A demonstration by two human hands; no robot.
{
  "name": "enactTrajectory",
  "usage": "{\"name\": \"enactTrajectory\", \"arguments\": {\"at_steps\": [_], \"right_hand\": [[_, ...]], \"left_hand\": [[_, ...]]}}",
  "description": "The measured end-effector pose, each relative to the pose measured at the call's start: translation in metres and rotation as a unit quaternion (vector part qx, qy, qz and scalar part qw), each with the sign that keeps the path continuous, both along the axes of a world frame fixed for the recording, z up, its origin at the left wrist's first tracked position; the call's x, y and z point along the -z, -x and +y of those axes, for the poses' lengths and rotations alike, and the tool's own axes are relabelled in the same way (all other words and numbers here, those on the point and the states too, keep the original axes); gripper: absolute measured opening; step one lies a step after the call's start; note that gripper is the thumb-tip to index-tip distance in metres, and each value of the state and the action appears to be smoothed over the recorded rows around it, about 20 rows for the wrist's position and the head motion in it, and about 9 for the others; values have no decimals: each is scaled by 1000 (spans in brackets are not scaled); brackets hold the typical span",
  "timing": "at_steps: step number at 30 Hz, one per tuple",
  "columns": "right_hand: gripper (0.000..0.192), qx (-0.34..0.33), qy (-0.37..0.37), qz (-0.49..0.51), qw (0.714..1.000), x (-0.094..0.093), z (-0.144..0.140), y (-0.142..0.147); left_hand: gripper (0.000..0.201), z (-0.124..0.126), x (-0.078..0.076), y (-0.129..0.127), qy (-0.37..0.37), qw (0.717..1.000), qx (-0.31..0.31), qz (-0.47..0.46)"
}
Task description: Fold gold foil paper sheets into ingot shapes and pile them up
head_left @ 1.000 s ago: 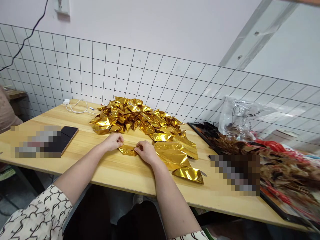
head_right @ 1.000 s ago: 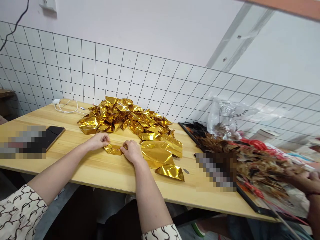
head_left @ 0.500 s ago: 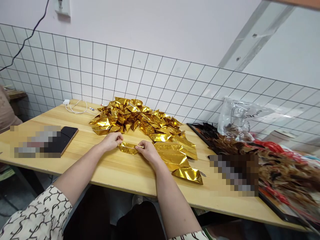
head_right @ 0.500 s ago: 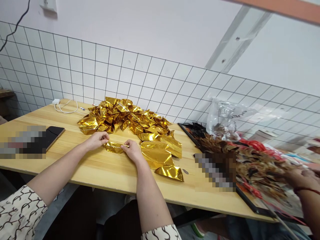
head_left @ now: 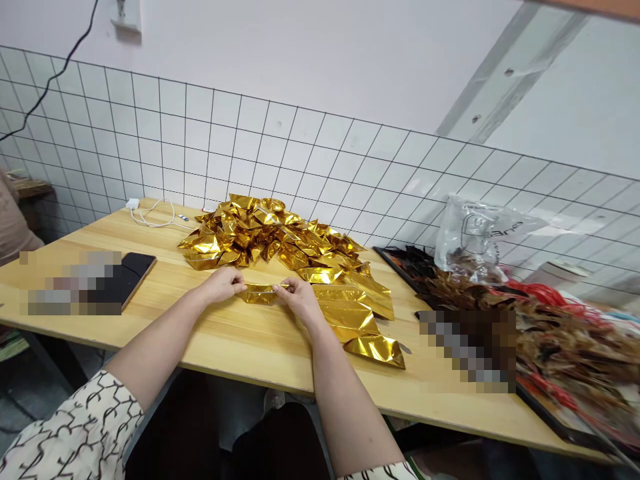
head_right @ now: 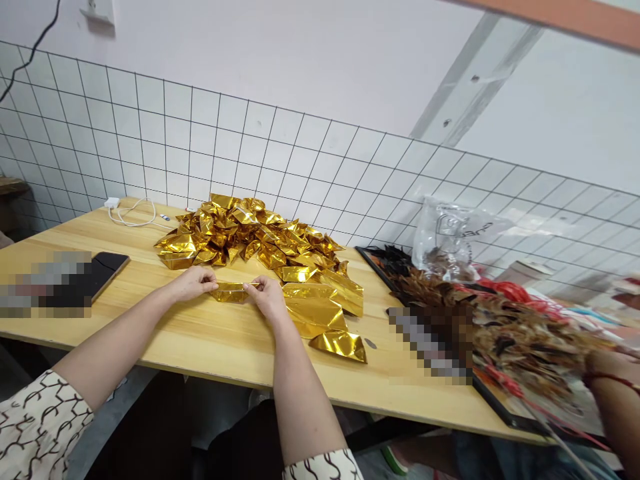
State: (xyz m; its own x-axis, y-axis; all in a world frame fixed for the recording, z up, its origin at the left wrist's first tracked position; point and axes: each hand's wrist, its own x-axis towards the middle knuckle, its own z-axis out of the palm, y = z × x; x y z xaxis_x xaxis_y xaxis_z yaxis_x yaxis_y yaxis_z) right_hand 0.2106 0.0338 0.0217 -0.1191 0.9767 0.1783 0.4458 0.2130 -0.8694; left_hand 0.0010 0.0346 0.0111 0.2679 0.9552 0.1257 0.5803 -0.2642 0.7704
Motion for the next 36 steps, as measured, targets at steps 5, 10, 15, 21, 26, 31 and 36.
{"name": "enactTrajectory", "arguments": {"at_steps": [5,10,15,21,26,31,36], "right_hand": [[32,-4,29,38,999,-3,-2,1],[25,2,20,66,998,1,2,1],[21,-15,-1,54,998,5,1,3],[17,-59,-15,4,998,5,-3,9],[16,-81,-13,8,997,5,-5,11],[26,-81,-13,18,996,4,-6,11],[31,-52,-49,-1,997,4,-4,11]], "left_hand": [[15,-1,-4,2,-17,999,-29,18],[15,2,1,1,-10,1000,-29,4],[18,3,5,-2,-12,1000,10,-20],[23,0,4,-5,-20,999,44,-21],[17,-3,0,-5,-37,999,33,-6],[18,-1,1,-5,-67,997,24,4],[19,-1,2,-6,-65,997,31,-6]]}}
